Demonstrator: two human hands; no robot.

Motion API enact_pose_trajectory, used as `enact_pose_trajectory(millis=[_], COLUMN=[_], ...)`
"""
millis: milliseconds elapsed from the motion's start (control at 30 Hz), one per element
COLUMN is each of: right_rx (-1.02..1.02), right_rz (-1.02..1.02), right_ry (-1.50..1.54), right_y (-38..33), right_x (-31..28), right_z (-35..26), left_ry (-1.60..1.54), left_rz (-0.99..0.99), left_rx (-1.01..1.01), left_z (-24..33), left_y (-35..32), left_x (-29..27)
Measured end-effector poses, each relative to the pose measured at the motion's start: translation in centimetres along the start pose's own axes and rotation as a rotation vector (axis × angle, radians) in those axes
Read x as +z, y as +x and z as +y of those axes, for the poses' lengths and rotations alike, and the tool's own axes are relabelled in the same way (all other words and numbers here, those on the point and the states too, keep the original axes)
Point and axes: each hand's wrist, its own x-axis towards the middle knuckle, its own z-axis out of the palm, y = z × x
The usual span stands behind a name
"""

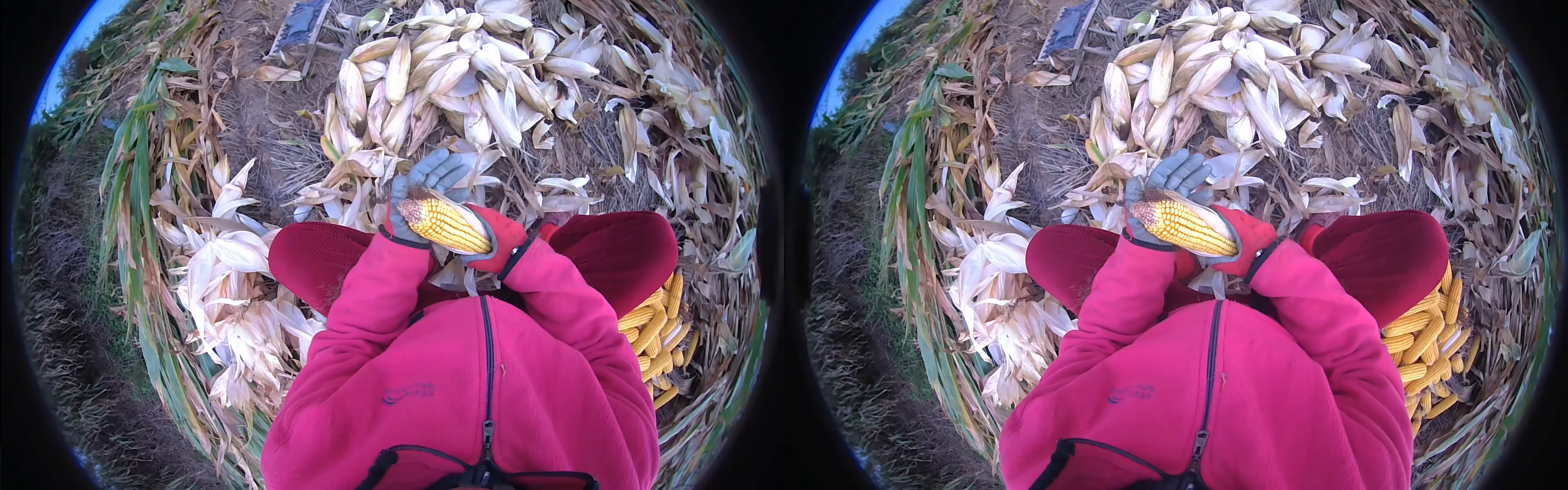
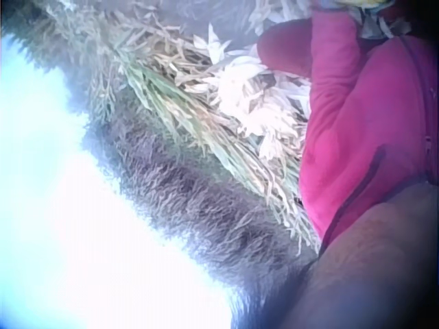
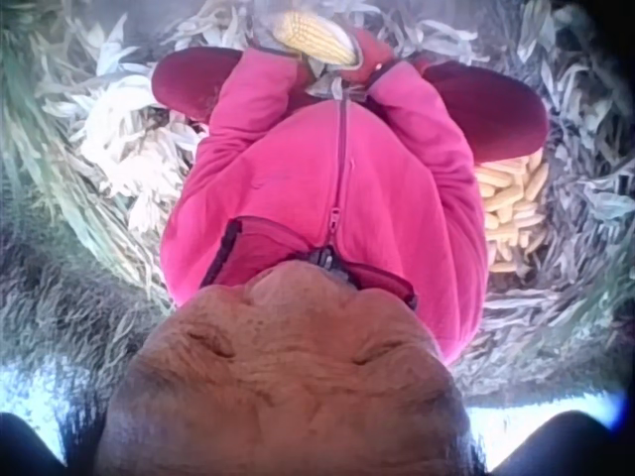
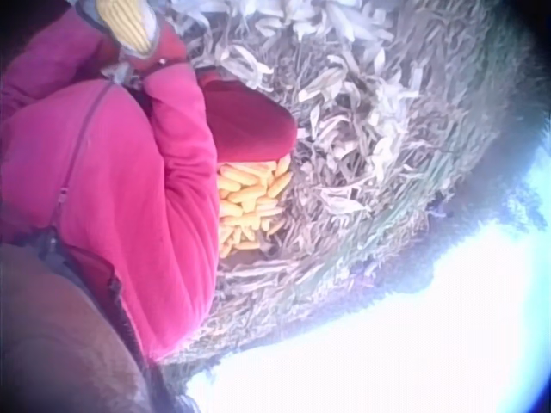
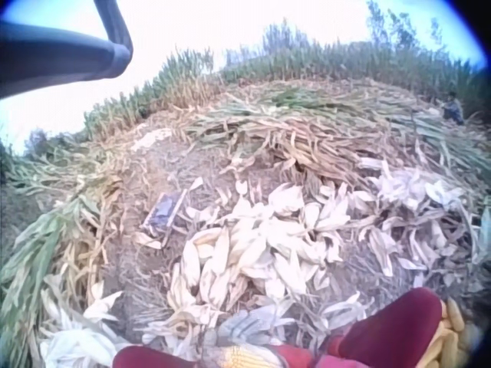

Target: The person sits cross-legged on the ground and repeatedly shucks corn cobs by hand, removing dried husks and placing the cleaned cobs into a growing pile to the right. The workspace is covered with loose husks and dried corn leaves.

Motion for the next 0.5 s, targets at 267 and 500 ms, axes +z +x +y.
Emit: enact_pose_trajectory(millis=[267,500], right_rx=[0.114,0.241], right_rz=[-0.271,-0.236], right_ry=[0.336,0.276], right_y=[0.4,0.3], right_x=[-0.7,4.2], right_z=[-0.8,3.1], left_ry=[-0.076,-0.142], left_rz=[0.174,0.569], left_rx=[0.085,0.243], left_z=[-0.3,0.1], left_y=[-1.1,-0.5], left_x=[3.3,0.6])
